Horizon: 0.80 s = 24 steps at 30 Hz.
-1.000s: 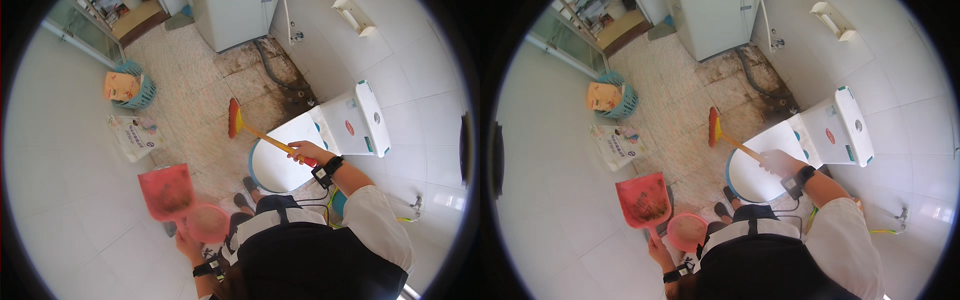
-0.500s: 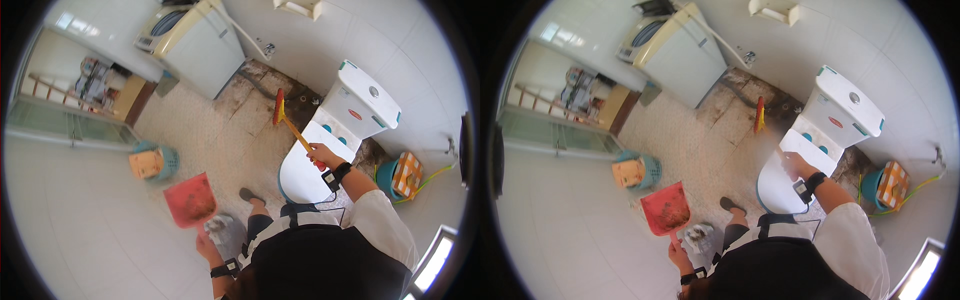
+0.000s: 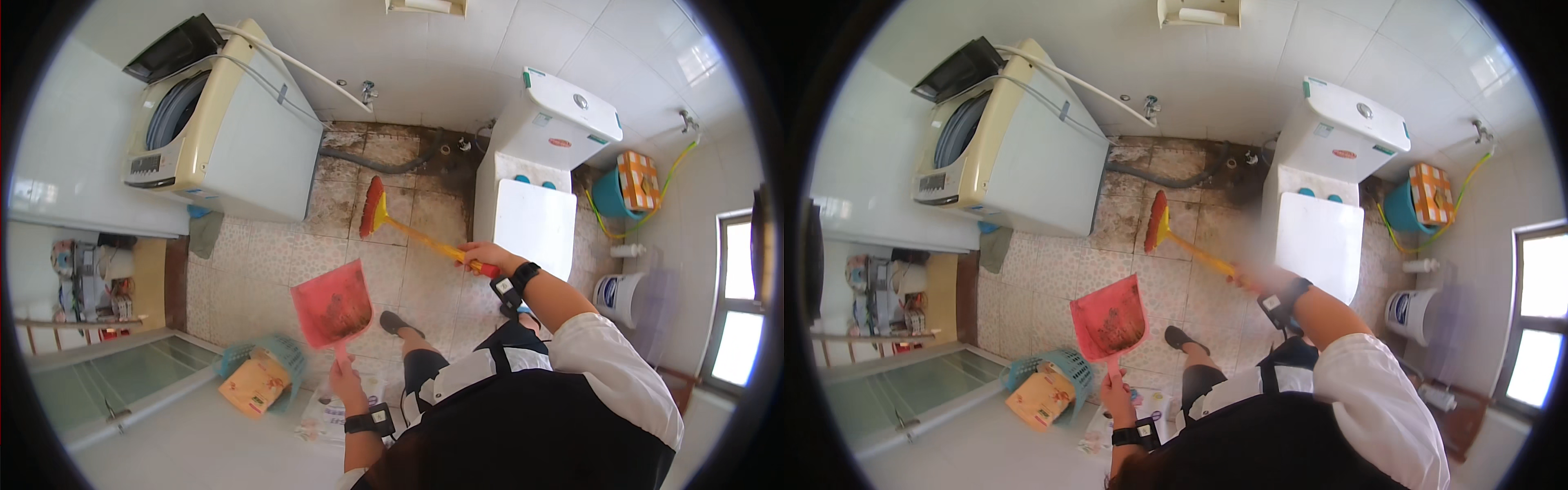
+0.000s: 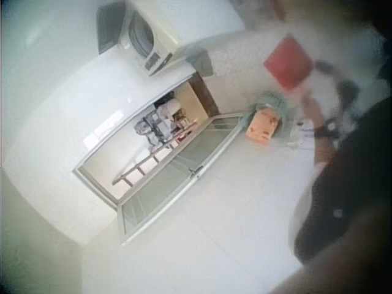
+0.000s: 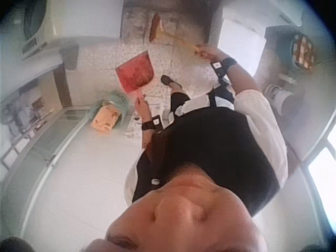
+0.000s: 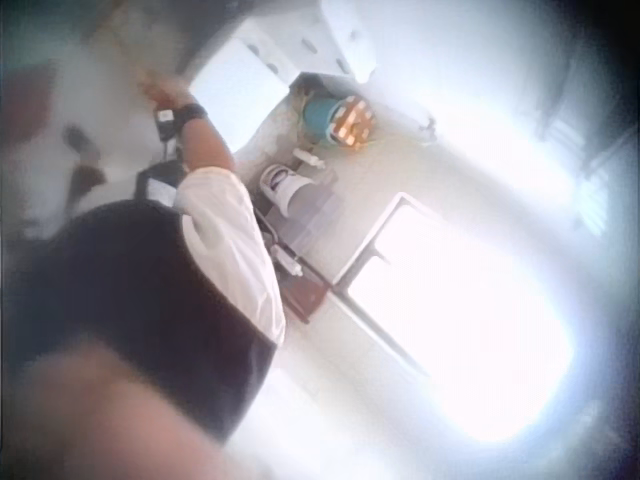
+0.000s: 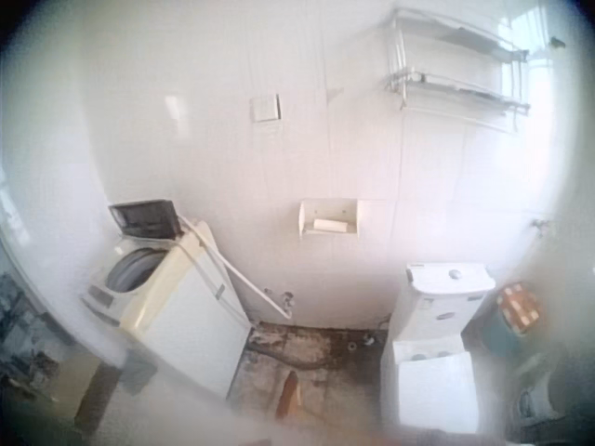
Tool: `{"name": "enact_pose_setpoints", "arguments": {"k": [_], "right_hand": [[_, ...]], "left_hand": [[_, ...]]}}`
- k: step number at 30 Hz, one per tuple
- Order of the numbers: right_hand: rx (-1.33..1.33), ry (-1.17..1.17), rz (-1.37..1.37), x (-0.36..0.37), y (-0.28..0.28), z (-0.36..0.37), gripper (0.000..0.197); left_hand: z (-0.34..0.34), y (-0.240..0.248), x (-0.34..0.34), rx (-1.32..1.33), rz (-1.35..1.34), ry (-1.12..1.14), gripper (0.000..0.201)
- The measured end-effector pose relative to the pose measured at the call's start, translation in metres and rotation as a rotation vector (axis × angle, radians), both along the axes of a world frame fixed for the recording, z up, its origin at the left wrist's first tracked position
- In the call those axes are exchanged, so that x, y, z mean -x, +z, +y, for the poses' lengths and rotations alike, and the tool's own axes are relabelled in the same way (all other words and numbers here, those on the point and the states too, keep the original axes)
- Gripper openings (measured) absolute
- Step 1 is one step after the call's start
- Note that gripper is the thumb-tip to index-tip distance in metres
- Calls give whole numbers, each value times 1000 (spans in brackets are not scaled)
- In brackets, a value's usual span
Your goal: The person sweeps debris from the floor into a dustpan in a bathroom, then moves items near the toilet to sweep behind them.
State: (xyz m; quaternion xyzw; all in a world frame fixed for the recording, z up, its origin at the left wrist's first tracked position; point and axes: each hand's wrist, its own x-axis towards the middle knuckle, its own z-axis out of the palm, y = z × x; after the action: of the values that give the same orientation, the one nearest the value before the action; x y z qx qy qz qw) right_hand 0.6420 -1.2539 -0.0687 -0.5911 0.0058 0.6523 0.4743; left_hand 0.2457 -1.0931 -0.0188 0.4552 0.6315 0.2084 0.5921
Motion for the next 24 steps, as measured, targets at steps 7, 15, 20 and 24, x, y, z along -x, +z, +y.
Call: {"name": "enact_pose_setpoints", "arguments": {"k": [7, 15, 20, 24], "right_hand": [[19, -201, -72, 36, -53, -10, 61], [-26, -725, -42, 57, -7, 12, 56], [5, -717, -284, 21, -50, 90, 56], [-51, -685, -457, 27, -96, 116, 61]], "left_hand": [[134, -4, 43, -150, 243, -323, 20], [230, -46, 32, -265, 265, -499, 20], [255, -13, -22, -73, 241, -606, 29], [281, 0, -58, -30, 236, -629, 30]]}}
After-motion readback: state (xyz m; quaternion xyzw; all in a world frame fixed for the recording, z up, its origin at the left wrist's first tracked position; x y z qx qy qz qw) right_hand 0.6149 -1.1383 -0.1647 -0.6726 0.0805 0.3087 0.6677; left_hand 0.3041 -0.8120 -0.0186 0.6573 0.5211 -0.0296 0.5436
